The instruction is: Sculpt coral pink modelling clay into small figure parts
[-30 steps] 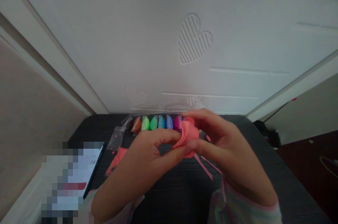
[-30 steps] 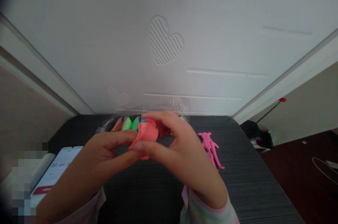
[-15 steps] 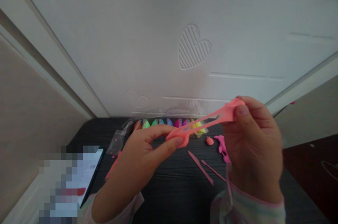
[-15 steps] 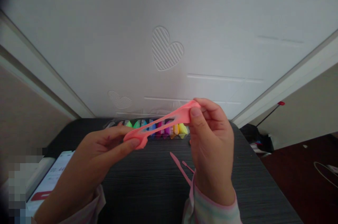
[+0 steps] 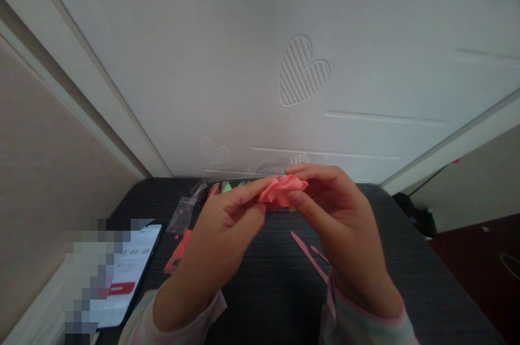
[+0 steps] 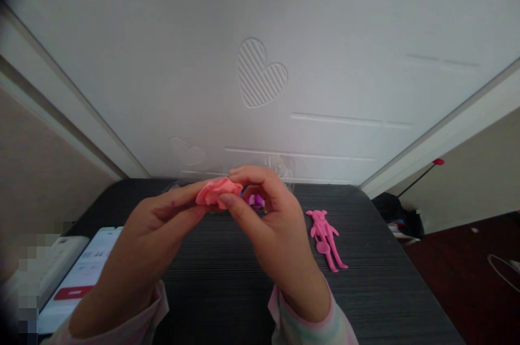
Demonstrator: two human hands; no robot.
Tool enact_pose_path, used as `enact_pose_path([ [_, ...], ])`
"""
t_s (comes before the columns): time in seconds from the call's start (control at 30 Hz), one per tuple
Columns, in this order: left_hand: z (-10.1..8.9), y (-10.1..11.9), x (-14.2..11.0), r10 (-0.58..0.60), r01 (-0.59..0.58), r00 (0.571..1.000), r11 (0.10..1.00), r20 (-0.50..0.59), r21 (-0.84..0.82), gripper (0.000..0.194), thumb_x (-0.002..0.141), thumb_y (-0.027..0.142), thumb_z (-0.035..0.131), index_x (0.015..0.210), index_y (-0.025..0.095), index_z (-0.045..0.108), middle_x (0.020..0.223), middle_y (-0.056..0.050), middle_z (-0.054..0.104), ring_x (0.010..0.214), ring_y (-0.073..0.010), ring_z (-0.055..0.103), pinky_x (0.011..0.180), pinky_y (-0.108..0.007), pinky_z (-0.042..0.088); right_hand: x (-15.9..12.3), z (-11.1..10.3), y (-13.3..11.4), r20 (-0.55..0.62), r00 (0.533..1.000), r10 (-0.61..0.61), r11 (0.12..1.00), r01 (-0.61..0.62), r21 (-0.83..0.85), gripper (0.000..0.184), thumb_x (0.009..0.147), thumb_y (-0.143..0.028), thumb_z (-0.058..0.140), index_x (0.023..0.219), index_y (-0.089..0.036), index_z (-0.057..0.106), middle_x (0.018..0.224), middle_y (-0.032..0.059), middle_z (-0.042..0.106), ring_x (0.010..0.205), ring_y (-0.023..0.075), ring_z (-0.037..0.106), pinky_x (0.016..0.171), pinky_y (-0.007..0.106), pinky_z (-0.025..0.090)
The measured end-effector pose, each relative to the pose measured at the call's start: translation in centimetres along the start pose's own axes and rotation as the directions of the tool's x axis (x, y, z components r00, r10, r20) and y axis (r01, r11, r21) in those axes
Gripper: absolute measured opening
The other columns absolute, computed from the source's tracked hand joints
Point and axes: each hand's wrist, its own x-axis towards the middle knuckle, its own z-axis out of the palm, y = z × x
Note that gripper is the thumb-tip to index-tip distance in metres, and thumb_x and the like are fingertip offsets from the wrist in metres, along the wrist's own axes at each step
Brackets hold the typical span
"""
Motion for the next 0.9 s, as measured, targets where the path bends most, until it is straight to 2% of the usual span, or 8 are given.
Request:
enact_pose_path([
  [0.07, 0.1, 0.0, -0.1, -0.002, 0.01, 0.998, 0.991, 0.063, -0.131, 0.033, 0.078, 0.012, 0.053, 0.104, 0.028, 0.066, 0.105, 0.001, 0.068, 0.098, -0.017, 0.062, 0.09, -0.028, 0.045, 0.0, 0.0, 0.2, -0.026, 1.0, -0.004, 1.0, 0.003, -0.028, 0.016, 0.077, -0.02, 0.062, 0.091, -0.027, 0.058, 0.094, -0.0028, 0.063, 0.082, 0.012, 0.061, 0.072, 0.027, 0.049],
  [0.13, 0.2, 0.2, -0.1, -0.017, 0.031, 0.998, 0.975, 0.066, -0.22, 0.028, 0.077, 0.016, 0.056, 0.101, 0.027, 0.067, 0.104, 0.0, 0.069, 0.096, -0.0169, 0.063, 0.088, -0.027, 0.047, 0.0, 0.0, 0.3, -0.03, 0.999, -0.02, 0.997, 0.017, -0.079, 0.016, 0.078, -0.021, 0.061, 0.091, -0.027, 0.058, 0.089, -0.003, 0.063, 0.079, 0.0121, 0.06, 0.07, 0.027, 0.049],
  [0.23, 0.6, 0.6, 0.0, -0.063, 0.059, 0.998, 0.973, -0.01, -0.223, 0.023, 0.074, 0.019, 0.062, 0.096, 0.025, 0.069, 0.1, 0.0, 0.07, 0.092, -0.0153, 0.064, 0.083, -0.023, 0.048, -0.1, 0.2, 0.4, 0.02, 0.996, -0.086, 0.986, 0.088, -0.145, 0.017, 0.079, -0.022, 0.059, 0.094, -0.029, 0.06, 0.09, -0.0024, 0.064, 0.082, 0.0129, 0.059, 0.073, 0.028, 0.048],
  [0.4, 0.7, 0.2, 0.2, -0.097, 0.07, 0.991, 0.963, -0.092, -0.262, 0.023, 0.072, 0.025, 0.065, 0.095, 0.023, 0.069, 0.096, -0.002, 0.071, 0.086, -0.0163, 0.065, 0.077, -0.024, 0.051, 0.0, 0.4, 0.4, 0.128, 0.981, -0.145, 0.968, 0.168, -0.187, 0.026, 0.084, -0.02, 0.052, 0.107, -0.03, 0.059, 0.102, -0.0005, 0.064, 0.094, 0.0141, 0.057, 0.084, 0.031, 0.046],
  [0.53, 0.7, -0.4, 0.2, -0.123, 0.085, 0.99, 0.918, -0.074, -0.387, 0.026, 0.074, 0.025, 0.064, 0.1, 0.022, 0.066, 0.093, -0.003, 0.071, 0.083, -0.015, 0.065, 0.077, -0.024, 0.051, 0.0, 0.3, 0.2, 0.201, 0.965, -0.167, 0.955, 0.209, -0.211, 0.03, 0.084, -0.017, 0.05, 0.112, -0.029, 0.057, 0.111, -0.0002, 0.06, 0.105, 0.0128, 0.053, 0.091, 0.029, 0.042],
  [0.7, 0.4, -0.3, 0.2, -0.168, 0.132, 0.986, 0.834, -0.018, -0.536, 0.028, 0.073, 0.019, 0.064, 0.1, 0.023, 0.065, 0.078, 0.0, 0.071, 0.073, -0.0108, 0.065, 0.071, -0.021, 0.051, 0.0, 0.4, 0.2, 0.279, 0.948, -0.156, 0.936, 0.232, -0.265, 0.036, 0.081, -0.019, 0.055, 0.116, -0.028, 0.054, 0.12, 0.0029, 0.054, 0.112, 0.016, 0.048, 0.097, 0.033, 0.039],
  [0.8, 0.3, 0.1, 0.3, -0.201, 0.152, 0.979, 0.796, -0.018, -0.585, 0.032, 0.07, 0.015, 0.065, 0.101, 0.021, 0.064, 0.066, 0.002, 0.067, 0.063, -0.0079, 0.062, 0.067, -0.019, 0.05, -0.1, 0.7, 0.4, 0.294, 0.945, -0.146, 0.919, 0.239, -0.314, 0.038, 0.079, -0.02, 0.057, 0.116, -0.027, 0.054, 0.122, 0.0044, 0.053, 0.114, 0.0176, 0.048, 0.096, 0.034, 0.04],
  [0.9, 0.3, 0.3, 0.4, -0.234, 0.168, 0.972, 0.78, -0.031, -0.603, 0.038, 0.068, 0.013, 0.064, 0.106, 0.021, 0.062, 0.061, 0.003, 0.065, 0.062, -0.0083, 0.062, 0.066, -0.019, 0.05, -0.1, 0.9, 0.6, 0.285, 0.946, -0.157, 0.9, 0.255, -0.352, 0.038, 0.078, -0.02, 0.059, 0.115, -0.027, 0.054, 0.122, 0.0055, 0.052, 0.114, 0.0188, 0.048, 0.096, 0.036, 0.041],
])
